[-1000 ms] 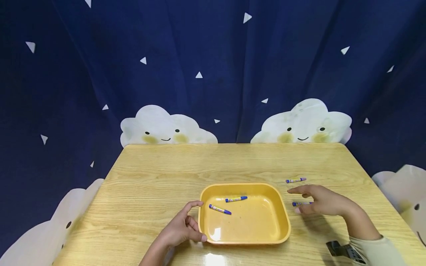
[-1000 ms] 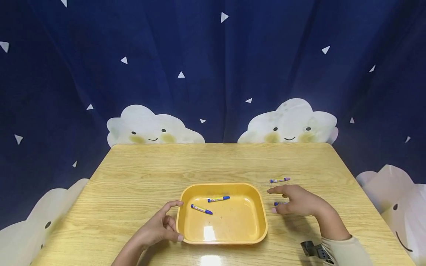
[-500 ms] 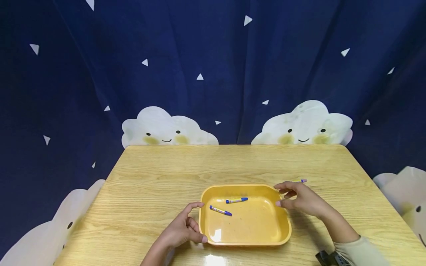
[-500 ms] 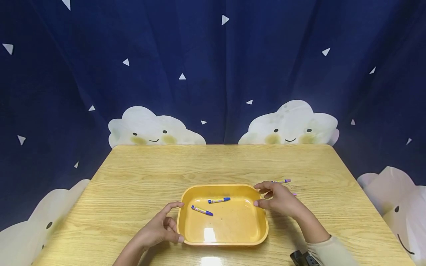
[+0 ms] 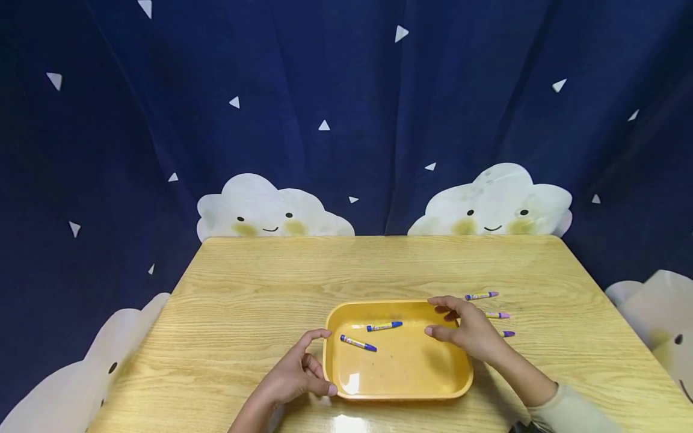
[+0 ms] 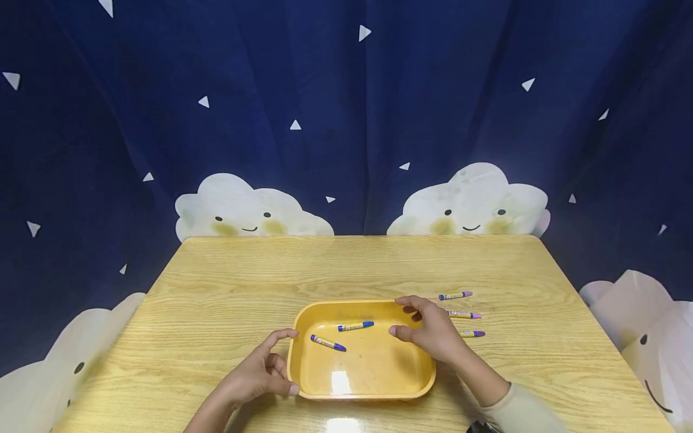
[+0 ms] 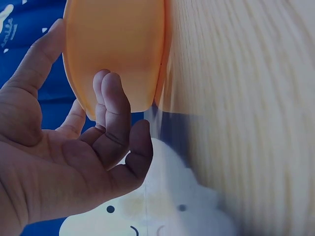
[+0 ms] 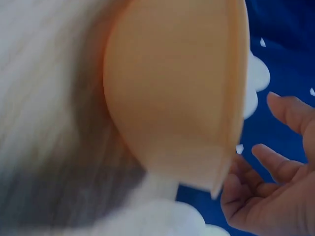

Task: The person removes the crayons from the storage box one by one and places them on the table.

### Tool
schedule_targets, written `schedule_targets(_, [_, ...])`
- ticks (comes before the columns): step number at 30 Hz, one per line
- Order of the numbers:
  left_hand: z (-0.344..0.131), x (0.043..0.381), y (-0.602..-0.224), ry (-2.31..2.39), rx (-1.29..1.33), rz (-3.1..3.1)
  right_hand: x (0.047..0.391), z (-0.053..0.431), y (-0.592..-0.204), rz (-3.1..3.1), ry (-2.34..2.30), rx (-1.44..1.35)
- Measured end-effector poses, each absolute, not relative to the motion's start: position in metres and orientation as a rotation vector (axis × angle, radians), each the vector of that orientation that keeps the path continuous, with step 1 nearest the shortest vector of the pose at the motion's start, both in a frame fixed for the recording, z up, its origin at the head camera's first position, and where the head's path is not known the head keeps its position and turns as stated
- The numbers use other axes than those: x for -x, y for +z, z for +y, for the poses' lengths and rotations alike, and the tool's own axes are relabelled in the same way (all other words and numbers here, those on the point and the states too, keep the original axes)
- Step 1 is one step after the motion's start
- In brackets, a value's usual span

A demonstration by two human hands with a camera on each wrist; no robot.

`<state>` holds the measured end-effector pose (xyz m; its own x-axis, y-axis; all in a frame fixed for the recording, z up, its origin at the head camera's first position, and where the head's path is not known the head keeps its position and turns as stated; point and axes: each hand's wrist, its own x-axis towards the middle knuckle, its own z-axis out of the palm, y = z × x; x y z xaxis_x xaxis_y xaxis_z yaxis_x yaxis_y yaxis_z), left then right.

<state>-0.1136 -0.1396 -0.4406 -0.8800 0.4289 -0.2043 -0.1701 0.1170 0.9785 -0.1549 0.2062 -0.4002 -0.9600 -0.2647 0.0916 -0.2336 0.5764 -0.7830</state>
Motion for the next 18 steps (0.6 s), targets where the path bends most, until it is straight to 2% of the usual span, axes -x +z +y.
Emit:
schedule_targets(8, [-0.139,0.114,-0.443,1.805,-0.269,1.983,0.151,0.18,-0.41,2.575,-1.591,0.306])
schedule_targets(18, [-0.14,0.113,-0.442,1.816,-0.266,1.969,0.154,0.162,-0.422,2.54,-1.654,0.275])
